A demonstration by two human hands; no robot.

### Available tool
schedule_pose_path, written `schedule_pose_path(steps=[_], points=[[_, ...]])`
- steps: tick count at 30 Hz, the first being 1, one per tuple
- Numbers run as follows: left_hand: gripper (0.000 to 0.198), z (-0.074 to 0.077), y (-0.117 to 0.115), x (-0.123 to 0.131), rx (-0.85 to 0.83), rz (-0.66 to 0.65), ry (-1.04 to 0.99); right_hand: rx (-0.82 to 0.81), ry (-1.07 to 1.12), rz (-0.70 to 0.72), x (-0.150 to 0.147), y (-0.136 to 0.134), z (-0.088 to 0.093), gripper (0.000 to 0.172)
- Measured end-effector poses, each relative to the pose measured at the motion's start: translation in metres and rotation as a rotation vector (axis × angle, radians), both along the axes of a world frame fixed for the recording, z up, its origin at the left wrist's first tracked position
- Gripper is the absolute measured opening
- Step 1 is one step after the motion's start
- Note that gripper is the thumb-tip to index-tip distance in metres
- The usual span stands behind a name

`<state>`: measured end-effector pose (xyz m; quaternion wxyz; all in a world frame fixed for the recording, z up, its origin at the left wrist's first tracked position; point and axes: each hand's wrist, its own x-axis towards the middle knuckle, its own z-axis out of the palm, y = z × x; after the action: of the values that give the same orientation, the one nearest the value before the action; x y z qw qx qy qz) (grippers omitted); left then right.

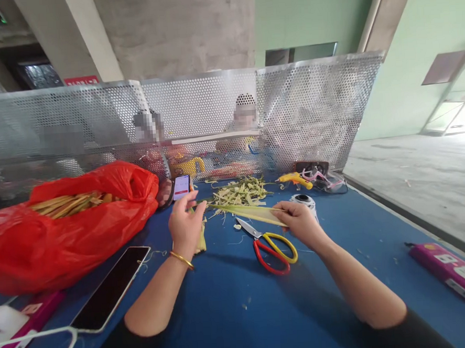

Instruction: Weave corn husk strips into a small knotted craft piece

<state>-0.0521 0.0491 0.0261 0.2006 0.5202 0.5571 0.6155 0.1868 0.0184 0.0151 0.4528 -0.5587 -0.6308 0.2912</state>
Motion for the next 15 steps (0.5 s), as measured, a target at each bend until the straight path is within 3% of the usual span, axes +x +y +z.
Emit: schedule_pose_path(steps=[2,5,6,8,10,13,15], points=[[0.022,0.003,-0.01,0.004,0.095,-0.111,0.284,0.009,-0.067,0.066,-0.002,-0.003,0.0,0.022],[0.017,0.001,-0.03,0.021,-0.085,-0.552,0.536,0.033,-0.186,0.275,-0.011,-0.01,-0.001,0.017],[0.012,-0.001,-0.035,0.026,-0.142,-0.633,0.616,0.036,-0.204,0.324,-0.014,-0.012,-0.001,0.016],[0.02,-0.006,-0.04,0.034,-0.194,-0.646,0.695,0.009,-0.16,0.358,-0.016,-0.013,-0.001,0.014],[0.026,-0.01,-0.037,0.035,-0.208,-0.585,0.652,-0.038,-0.024,0.303,-0.013,-0.011,0.0,0.016],[0.026,-0.013,-0.028,0.032,-0.228,-0.443,0.388,-0.044,0.172,0.068,-0.002,-0.004,0.003,0.024],[0.026,-0.013,-0.023,0.031,-0.263,-0.382,0.13,-0.03,0.183,-0.102,0.004,0.0,0.004,0.026]])
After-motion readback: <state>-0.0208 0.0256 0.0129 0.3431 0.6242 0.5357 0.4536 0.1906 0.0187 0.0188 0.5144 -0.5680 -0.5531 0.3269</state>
